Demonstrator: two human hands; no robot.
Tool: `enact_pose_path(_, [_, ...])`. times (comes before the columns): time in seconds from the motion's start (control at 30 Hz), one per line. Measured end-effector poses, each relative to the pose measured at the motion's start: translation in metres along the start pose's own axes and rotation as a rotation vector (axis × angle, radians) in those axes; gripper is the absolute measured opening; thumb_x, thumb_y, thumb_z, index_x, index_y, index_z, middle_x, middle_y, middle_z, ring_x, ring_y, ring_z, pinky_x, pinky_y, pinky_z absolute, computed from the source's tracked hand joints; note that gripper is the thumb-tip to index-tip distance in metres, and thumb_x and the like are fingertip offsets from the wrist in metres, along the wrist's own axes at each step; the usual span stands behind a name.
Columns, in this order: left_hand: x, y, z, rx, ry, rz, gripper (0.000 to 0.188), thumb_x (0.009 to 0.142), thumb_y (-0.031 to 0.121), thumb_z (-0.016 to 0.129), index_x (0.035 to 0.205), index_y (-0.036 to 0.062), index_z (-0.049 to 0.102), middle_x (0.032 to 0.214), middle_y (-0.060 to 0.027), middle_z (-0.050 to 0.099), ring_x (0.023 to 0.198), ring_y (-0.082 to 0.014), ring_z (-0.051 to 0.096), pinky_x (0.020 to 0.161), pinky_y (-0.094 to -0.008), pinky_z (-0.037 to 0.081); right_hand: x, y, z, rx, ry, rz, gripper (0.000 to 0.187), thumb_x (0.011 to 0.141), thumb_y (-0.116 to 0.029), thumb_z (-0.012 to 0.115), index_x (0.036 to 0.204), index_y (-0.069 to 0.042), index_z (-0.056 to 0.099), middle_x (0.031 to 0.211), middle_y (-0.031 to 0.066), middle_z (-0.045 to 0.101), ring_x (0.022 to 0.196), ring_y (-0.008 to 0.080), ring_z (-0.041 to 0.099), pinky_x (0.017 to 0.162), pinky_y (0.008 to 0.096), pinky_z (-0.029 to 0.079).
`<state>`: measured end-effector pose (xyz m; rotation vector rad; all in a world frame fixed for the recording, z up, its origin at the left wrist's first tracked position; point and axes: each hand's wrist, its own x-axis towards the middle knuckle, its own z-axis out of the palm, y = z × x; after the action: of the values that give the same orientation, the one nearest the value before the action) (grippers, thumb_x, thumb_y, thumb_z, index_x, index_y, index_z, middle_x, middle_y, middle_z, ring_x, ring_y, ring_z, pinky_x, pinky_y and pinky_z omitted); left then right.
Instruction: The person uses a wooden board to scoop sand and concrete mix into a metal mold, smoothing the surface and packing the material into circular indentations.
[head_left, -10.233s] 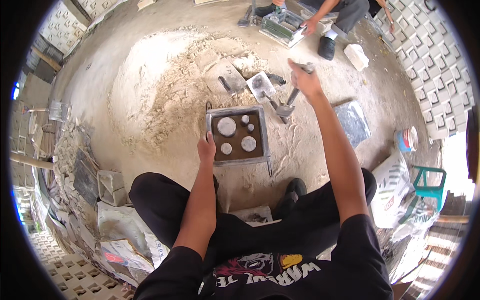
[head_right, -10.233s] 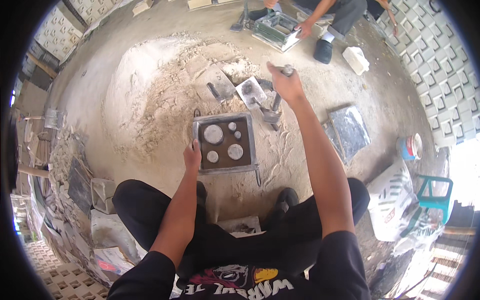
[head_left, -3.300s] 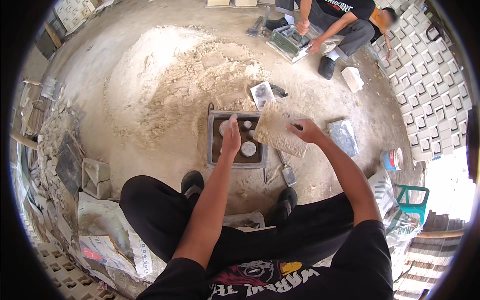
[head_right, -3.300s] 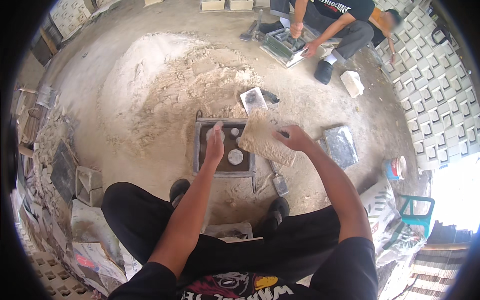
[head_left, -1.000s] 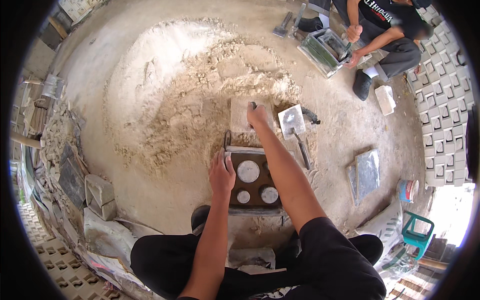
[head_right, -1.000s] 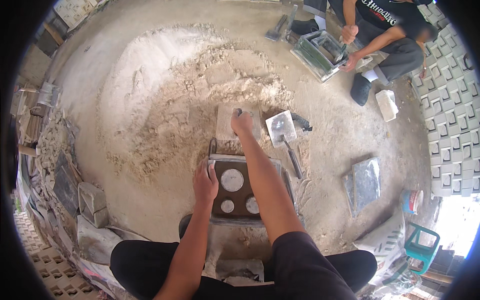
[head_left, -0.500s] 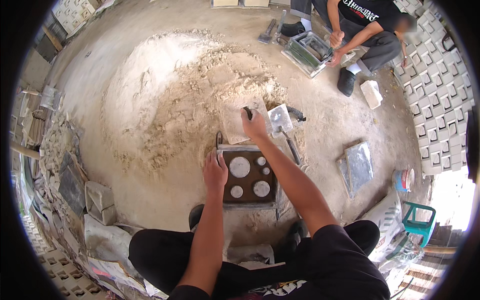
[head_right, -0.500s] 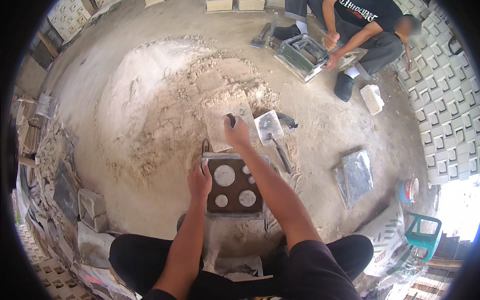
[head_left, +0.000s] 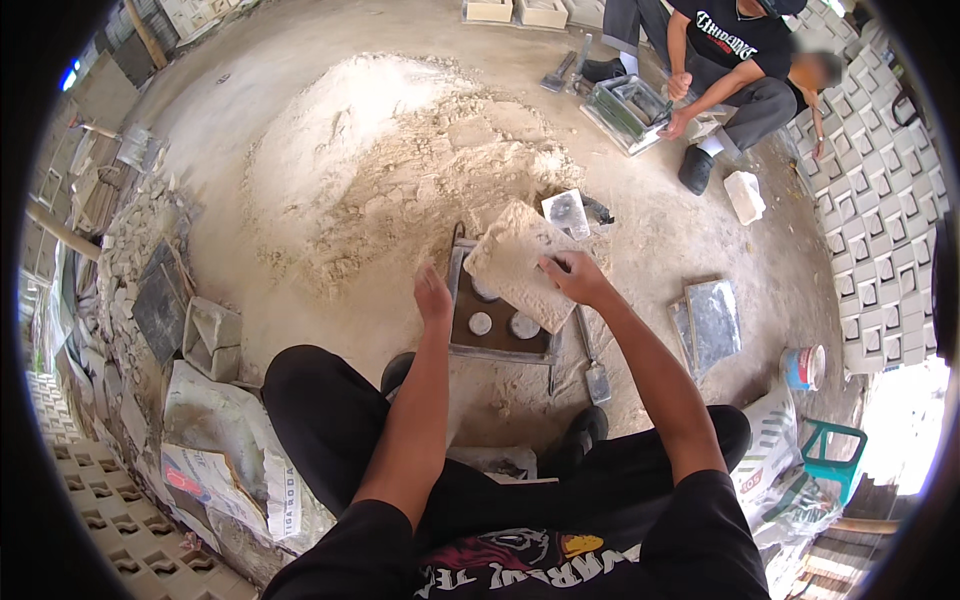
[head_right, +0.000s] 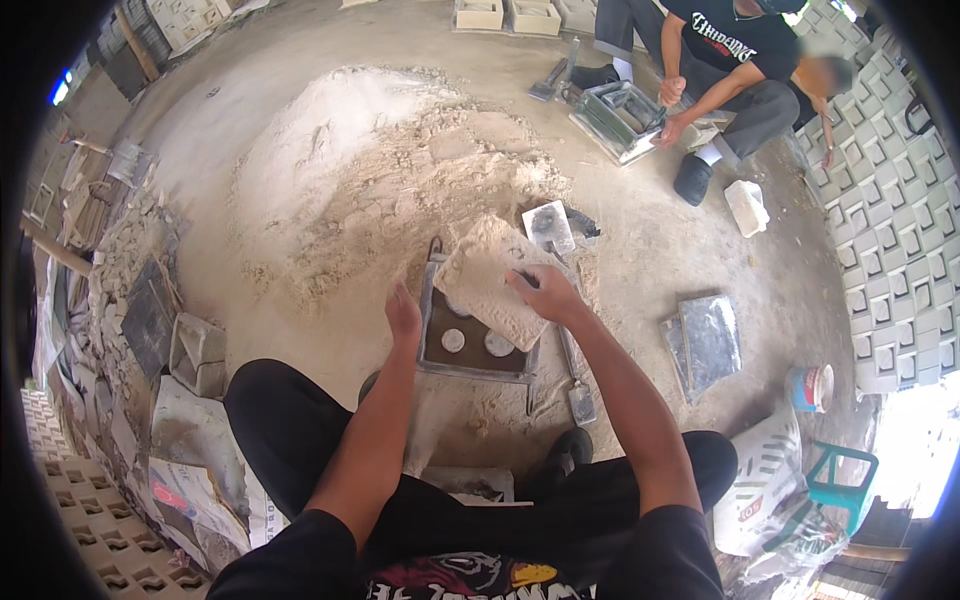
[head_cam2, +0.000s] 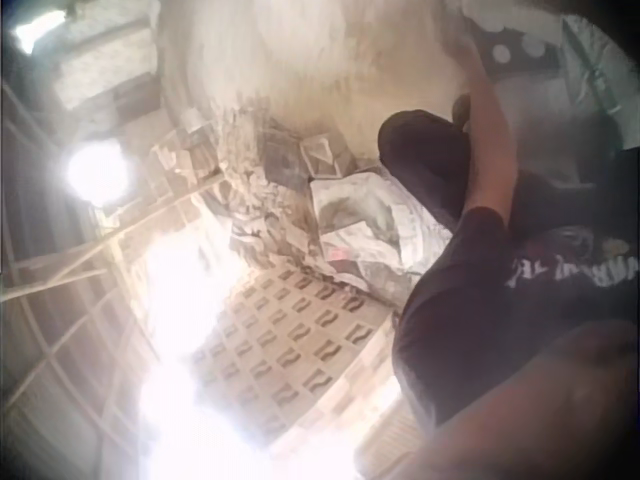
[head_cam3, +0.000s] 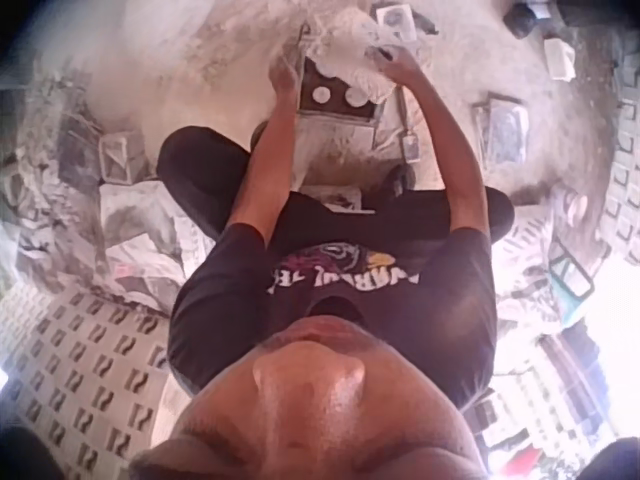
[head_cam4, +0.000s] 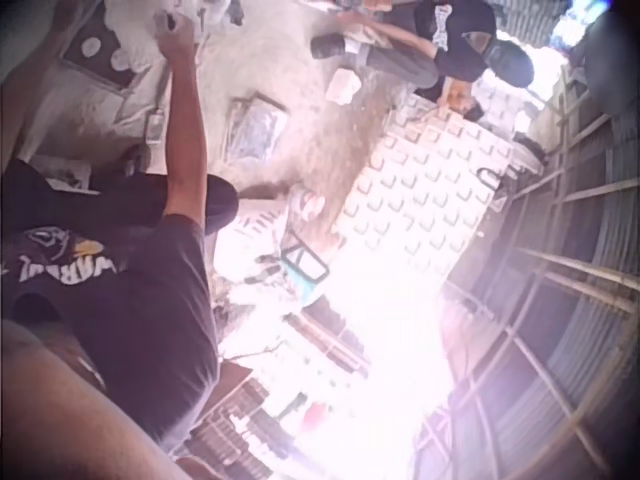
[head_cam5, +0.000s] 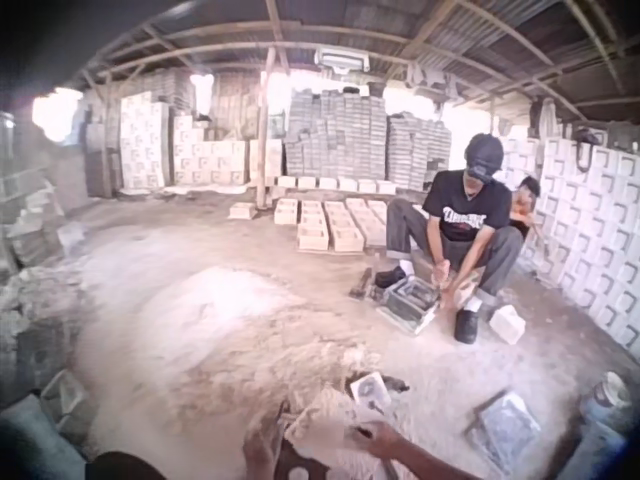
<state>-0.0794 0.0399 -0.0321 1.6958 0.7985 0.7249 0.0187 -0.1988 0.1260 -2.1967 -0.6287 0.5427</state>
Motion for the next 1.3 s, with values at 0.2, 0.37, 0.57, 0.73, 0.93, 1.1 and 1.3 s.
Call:
enact_pose_path(0.2, [-0.018, 0.044, 0.014, -0.28, -0.28, -0.04, 0.057, 0.102, 0.038, 0.029, 0.125, -0.0074, 0.055, 0.126, -0.0241, 0.057, 0.122, -0.0345, 0.051, 0.106, -0.0373, 0.036, -0.032, 0.013, 0.014, -0.003, -0.129, -0.024, 0.044, 0.094, -0.04, 0.058, 0.07, -0.003, 0.059, 0.059, 0.0002, 0.055, 0.054, 0.008, 0.047, 0.052, 0.0294, 0.04])
enact_pose_path(0.37, [-0.024, 0.014, 0.013, -0.145, -0.51, 0.112, 0.066, 0.102, 0.047, 0.024, 0.133, -0.0051, 0.049, 0.135, -0.0215, 0.052, 0.129, -0.0312, 0.046, 0.109, -0.0361, 0.032, -0.023, 0.002, 0.028, -0.224, -0.22, -0.193, 0.042, 0.09, -0.039, 0.059, 0.081, 0.002, 0.063, 0.064, 0.0184, 0.056, 0.057, 0.0268, 0.052, 0.058, 0.0384, 0.043])
enact_pose_path(0.57, [-0.049, 0.027, 0.004, -0.287, -0.629, -0.116, 0.074, 0.101, 0.054, 0.019, 0.14, -0.0055, 0.038, 0.143, -0.0178, 0.044, 0.134, -0.0259, 0.039, 0.112, -0.0342, 0.026, -0.018, -0.006, 0.038, -0.311, -0.276, -0.183, 0.05, 0.088, -0.044, 0.06, 0.077, 0.004, 0.064, 0.07, 0.0242, 0.06, 0.064, 0.0373, 0.058, 0.063, 0.0454, 0.045])
enact_pose_path(0.73, [-0.051, 0.012, 0.009, -0.494, -0.587, -0.235, 0.08, 0.1, 0.059, 0.017, 0.142, -0.0068, 0.034, 0.145, -0.0169, 0.041, 0.135, -0.0252, 0.037, 0.113, -0.0341, 0.023, -0.004, -0.013, 0.043, -0.446, -0.377, -0.137, 0.053, 0.091, -0.049, 0.055, 0.076, 0.0, 0.067, 0.063, 0.0122, 0.065, 0.06, 0.025, 0.063, 0.062, 0.0383, 0.049])
enact_pose_path(0.93, [-0.039, -0.02, 0.002, -0.401, -0.621, -0.246, 0.086, 0.097, 0.063, 0.012, 0.142, -0.0062, 0.036, 0.145, -0.0186, 0.041, 0.138, -0.0262, 0.034, 0.114, -0.0335, 0.022, 0.01, -0.043, 0.048, -0.492, -0.437, -0.007, 0.055, 0.09, -0.05, 0.054, 0.072, 0.001, 0.067, 0.062, 0.0102, 0.064, 0.058, 0.0238, 0.063, 0.058, 0.0381, 0.05])
enact_pose_path(1.1, [-0.037, -0.003, -0.01, -0.346, -0.664, -0.332, 0.091, 0.095, 0.068, 0.015, 0.142, -0.008, 0.034, 0.146, -0.0175, 0.04, 0.135, -0.0248, 0.038, 0.113, -0.034, 0.024, 0.012, -0.079, 0.045, -0.554, -0.531, 0.106, 0.055, 0.089, -0.05, 0.055, 0.072, 0.001, 0.068, 0.062, 0.0105, 0.064, 0.054, 0.0239, 0.061, 0.053, 0.039, 0.052])
enact_pose_path(1.3, [-0.036, 0.012, -0.012, -0.487, -0.573, -0.583, 0.09, 0.095, 0.067, 0.014, 0.138, -0.0076, 0.04, 0.137, -0.0182, 0.048, 0.129, -0.0247, 0.043, 0.11, -0.0356, 0.028, 0.025, -0.096, 0.042, -0.613, -0.559, 0.199, 0.056, 0.089, -0.049, 0.056, 0.066, 0.002, 0.065, 0.059, 0.0114, 0.061, 0.052, 0.0238, 0.059, 0.052, 0.0384, 0.051])
